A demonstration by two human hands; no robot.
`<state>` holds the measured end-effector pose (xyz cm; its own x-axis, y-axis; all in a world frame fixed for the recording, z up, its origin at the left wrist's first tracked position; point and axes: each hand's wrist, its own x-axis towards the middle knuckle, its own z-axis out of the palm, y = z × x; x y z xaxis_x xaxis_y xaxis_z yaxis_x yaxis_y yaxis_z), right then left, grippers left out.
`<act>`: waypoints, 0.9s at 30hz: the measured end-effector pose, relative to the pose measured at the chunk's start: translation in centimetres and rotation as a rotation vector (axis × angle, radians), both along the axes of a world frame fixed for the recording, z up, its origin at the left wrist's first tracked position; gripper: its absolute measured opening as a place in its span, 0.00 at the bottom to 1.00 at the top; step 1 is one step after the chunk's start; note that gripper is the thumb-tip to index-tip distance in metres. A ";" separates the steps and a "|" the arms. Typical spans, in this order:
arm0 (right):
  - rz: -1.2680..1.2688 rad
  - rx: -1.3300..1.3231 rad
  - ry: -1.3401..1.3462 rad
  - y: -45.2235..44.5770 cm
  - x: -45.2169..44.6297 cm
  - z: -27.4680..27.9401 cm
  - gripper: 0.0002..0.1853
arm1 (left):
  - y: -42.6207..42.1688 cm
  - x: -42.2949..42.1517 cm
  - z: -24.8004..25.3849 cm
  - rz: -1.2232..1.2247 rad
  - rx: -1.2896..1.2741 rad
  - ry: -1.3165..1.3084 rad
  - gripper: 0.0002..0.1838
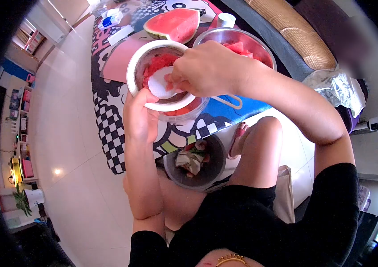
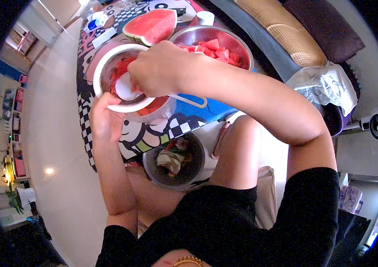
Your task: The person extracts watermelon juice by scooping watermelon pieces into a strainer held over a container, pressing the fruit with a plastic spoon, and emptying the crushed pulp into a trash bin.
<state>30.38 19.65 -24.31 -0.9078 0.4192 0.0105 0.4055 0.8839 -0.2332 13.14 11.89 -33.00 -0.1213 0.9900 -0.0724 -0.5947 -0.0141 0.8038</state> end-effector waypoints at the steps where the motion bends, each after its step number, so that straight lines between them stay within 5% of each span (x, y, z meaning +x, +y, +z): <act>1: -0.012 -0.009 -0.028 -0.2 0.0 0.8 0.08 | 0.0 0.0 0.1 0.002 -0.003 0.000 0.32; 5: -0.011 -0.042 -0.113 0.3 0.2 1.2 0.09 | 0.6 -0.5 -0.3 -0.076 -0.017 0.008 0.29; 14: 0.158 -0.589 0.175 3.9 2.4 -0.9 0.23 | 0.9 -3.0 0.8 -0.204 -0.117 0.181 0.26; 27: 0.104 -0.612 0.040 4.8 2.9 -0.3 0.28 | 4.7 -5.5 3.3 -0.253 -0.182 0.790 0.28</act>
<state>33.27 24.44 -24.58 -0.9480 0.2697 -0.1690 0.3052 0.6195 -0.7232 7.63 16.63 -29.65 0.0203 0.9752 -0.2202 0.1744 0.2134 0.9613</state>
